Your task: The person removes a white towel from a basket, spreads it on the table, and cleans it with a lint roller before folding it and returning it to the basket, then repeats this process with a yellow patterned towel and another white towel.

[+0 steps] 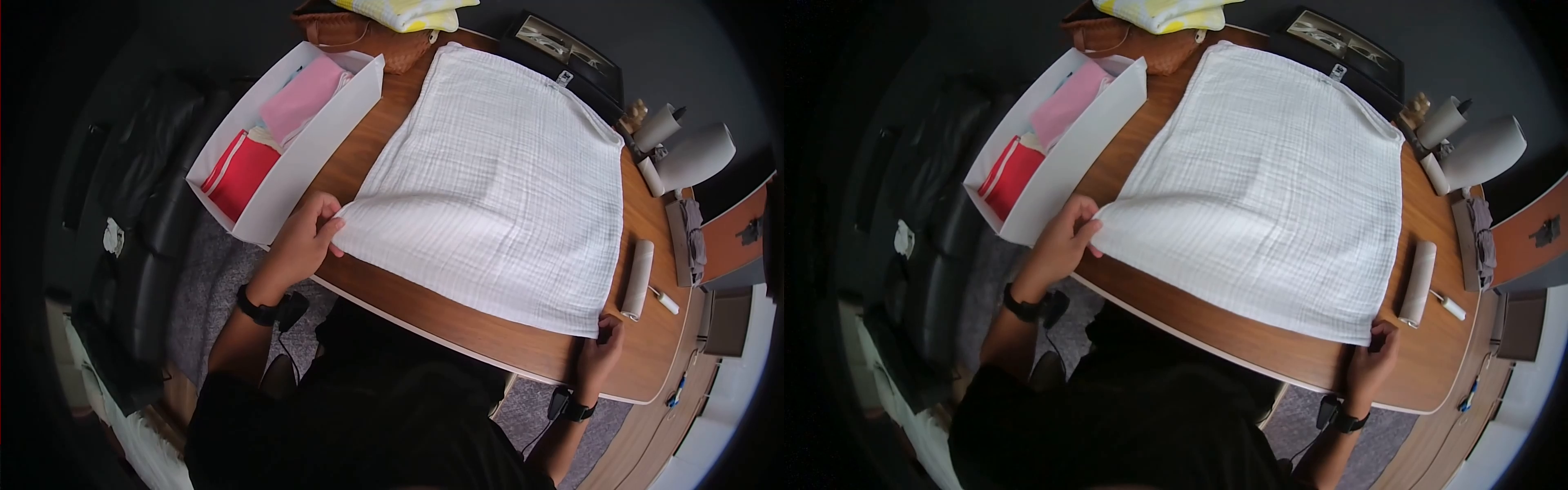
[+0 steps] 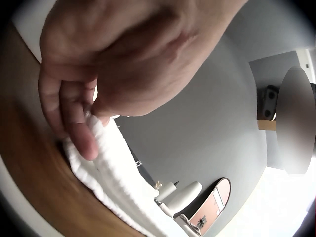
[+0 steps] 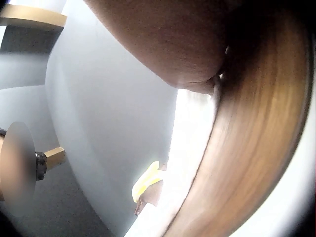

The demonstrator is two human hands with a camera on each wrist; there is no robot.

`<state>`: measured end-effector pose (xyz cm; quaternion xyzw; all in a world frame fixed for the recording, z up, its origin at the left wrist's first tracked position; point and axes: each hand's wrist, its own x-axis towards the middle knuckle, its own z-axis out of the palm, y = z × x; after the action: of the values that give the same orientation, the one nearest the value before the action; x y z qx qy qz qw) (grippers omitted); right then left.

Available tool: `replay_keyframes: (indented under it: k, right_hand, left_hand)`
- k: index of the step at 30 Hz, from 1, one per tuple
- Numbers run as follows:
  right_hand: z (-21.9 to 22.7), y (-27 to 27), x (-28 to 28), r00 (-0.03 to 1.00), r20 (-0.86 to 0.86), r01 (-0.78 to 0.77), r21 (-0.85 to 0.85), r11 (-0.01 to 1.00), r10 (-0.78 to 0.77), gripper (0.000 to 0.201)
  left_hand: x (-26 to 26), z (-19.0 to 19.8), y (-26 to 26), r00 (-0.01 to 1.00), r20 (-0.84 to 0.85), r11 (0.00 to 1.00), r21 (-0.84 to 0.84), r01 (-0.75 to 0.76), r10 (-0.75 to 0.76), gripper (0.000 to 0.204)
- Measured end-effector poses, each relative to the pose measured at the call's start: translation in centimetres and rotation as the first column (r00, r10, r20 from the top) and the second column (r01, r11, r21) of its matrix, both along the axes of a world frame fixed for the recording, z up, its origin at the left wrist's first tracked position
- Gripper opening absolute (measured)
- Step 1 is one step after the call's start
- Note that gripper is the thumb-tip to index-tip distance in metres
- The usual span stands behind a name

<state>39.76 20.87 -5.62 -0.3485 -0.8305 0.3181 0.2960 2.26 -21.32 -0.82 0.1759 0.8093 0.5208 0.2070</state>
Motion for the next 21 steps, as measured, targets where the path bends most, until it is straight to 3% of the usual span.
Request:
replay_keyframes:
  k: [4,10,13,21]
  right_hand:
    - [-0.2,0.1,0.1,1.000,-0.002,-0.002,-0.005,1.000,0.002,0.026]
    - [-0.1,0.0,0.0,1.000,-0.008,-0.001,-0.012,1.000,0.001,0.026]
    - [0.0,-0.1,0.0,1.000,-0.019,-0.010,-0.019,1.000,0.010,0.027]
    - [-0.4,0.1,0.2,0.999,-0.040,-0.022,-0.062,0.998,0.019,0.026]
  left_hand:
    - [0.0,-0.6,0.0,0.977,-0.214,0.998,0.055,0.020,-0.008,0.019]
    - [-0.4,-0.5,-0.2,0.972,-0.228,0.996,0.055,0.065,-0.051,0.020]
    - [-0.3,-0.1,0.0,1.000,-0.003,0.997,0.084,0.001,0.000,0.017]
    - [0.3,1.2,0.1,0.990,0.142,0.973,0.231,-0.028,-0.005,0.009]
